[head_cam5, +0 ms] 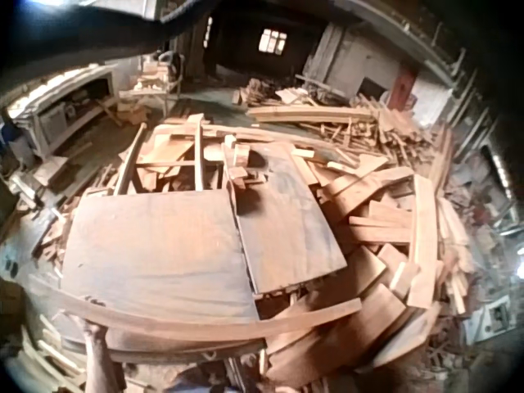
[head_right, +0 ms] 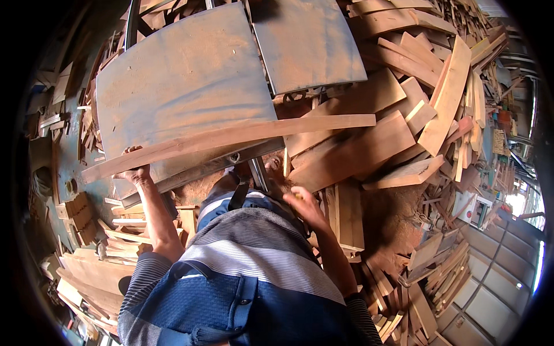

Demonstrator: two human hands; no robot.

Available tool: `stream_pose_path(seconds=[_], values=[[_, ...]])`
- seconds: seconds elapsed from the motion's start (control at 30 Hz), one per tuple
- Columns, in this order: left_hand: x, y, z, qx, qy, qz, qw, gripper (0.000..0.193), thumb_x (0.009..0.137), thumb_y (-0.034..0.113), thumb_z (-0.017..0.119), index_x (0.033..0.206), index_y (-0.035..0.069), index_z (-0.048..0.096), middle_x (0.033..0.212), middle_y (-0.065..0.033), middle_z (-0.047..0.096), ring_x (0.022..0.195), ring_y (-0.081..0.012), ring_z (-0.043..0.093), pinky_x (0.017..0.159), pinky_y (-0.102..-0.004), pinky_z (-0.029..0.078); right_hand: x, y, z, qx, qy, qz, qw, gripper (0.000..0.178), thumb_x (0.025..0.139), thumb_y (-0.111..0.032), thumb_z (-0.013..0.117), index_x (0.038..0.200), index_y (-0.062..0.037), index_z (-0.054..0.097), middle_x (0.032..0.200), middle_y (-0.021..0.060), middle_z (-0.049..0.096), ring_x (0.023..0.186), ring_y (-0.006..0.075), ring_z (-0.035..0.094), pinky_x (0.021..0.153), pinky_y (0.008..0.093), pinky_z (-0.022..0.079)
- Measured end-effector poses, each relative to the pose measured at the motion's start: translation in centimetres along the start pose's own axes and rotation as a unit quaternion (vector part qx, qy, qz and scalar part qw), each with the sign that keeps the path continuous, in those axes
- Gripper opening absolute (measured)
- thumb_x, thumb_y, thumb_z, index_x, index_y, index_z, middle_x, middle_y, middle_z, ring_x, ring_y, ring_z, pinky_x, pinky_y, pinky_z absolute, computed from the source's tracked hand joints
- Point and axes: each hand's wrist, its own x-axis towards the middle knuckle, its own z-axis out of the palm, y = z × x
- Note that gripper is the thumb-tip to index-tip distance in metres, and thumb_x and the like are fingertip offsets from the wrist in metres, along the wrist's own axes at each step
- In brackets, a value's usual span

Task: The person measures different wood pieces by hand using a yellow tape measure, holding the tape across the length and width of several wood blocks and planks atop a dusty workbench.

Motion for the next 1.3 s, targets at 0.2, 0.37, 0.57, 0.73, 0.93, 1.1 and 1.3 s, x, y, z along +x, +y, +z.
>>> stream_pose_path(seconds=[0.2,0.37,0.57,0.73,0.93,1.1,1.3], values=[[-0.6,-0.1,0.3,-0.024,-0.005,-0.006,1.000,0.114,0.061,0.109,0.016,0.083,0.005,0.058,0.083,-0.0099,0.054,0.079,-0.0270,0.049,0.081,-0.0458,0.047,7.1,-4.0,-5.5,0.334,0.156,-0.083,0.926,0.032,0.096,-0.032,0.073,0.112,-0.0055,0.064,0.091,0.0079,0.070,0.072,0.0175,0.070,0.056,0.0331,0.060],[-0.2,0.6,-0.7,-0.004,0.009,0.003,1.000,0.116,0.061,0.109,0.015,0.083,0.004,0.057,0.083,-0.0108,0.055,0.079,-0.0279,0.050,0.083,-0.0477,0.047,14.8,-10.5,-7.8,0.247,0.234,-0.119,0.933,0.038,0.092,-0.038,0.078,0.099,-0.0034,0.065,0.078,0.0039,0.063,0.062,0.0114,0.058,0.050,0.0287,0.048],[-0.1,0.1,0.0,0.022,0.035,0.004,0.999,0.116,0.061,0.109,0.012,0.083,0.004,0.057,0.082,-0.0102,0.055,0.077,-0.0275,0.050,0.081,-0.0478,0.048,17.5,-11.9,-9.1,0.089,0.187,-0.013,0.978,0.038,0.093,-0.039,0.071,0.094,-0.0014,0.063,0.067,0.0040,0.063,0.054,0.0123,0.057,0.047,0.0287,0.046],[-0.3,0.6,-0.5,0.018,0.062,0.013,0.998,0.117,0.060,0.110,0.012,0.081,0.003,0.057,0.080,-0.0093,0.053,0.077,-0.0274,0.050,0.079,-0.0478,0.047,13.0,-8.3,-6.3,0.118,0.196,-0.042,0.973,0.035,0.095,-0.032,0.071,0.115,-0.0029,0.068,0.085,0.0061,0.064,0.076,0.0152,0.064,0.063,0.0307,0.058],[0.2,0.5,-1.9,-0.012,0.047,-0.004,0.999,0.119,0.060,0.110,0.013,0.081,0.001,0.056,0.078,-0.0081,0.051,0.076,-0.0273,0.048,0.078,-0.0469,0.046,7.8,2.1,-2.1,0.050,0.262,-0.087,0.960,0.037,0.091,-0.021,0.074,0.121,-0.0008,0.065,0.108,0.0123,0.063,0.092,0.0194,0.063,0.074,0.0341,0.059],[1.5,1.0,-3.3,0.009,0.066,-0.014,0.998,0.123,0.059,0.111,0.011,0.082,-0.001,0.057,0.078,-0.0101,0.053,0.077,-0.0292,0.052,0.077,-0.0488,0.048,6.6,3.3,-0.3,-0.013,0.355,-0.171,0.919,0.040,0.088,-0.022,0.077,0.122,-0.0049,0.063,0.103,0.0163,0.065,0.090,0.0260,0.060,0.079,0.0412,0.051],[2.0,1.1,-3.5,0.018,0.056,-0.033,0.998,0.128,0.055,0.113,0.010,0.081,-0.003,0.057,0.079,-0.0140,0.056,0.080,-0.0310,0.053,0.079,-0.0488,0.049,5.9,1.6,-0.1,0.004,0.376,-0.185,0.908,0.030,0.086,-0.016,0.075,0.111,-0.0038,0.064,0.080,0.0100,0.062,0.066,0.0209,0.057,0.059,0.0359,0.047]])
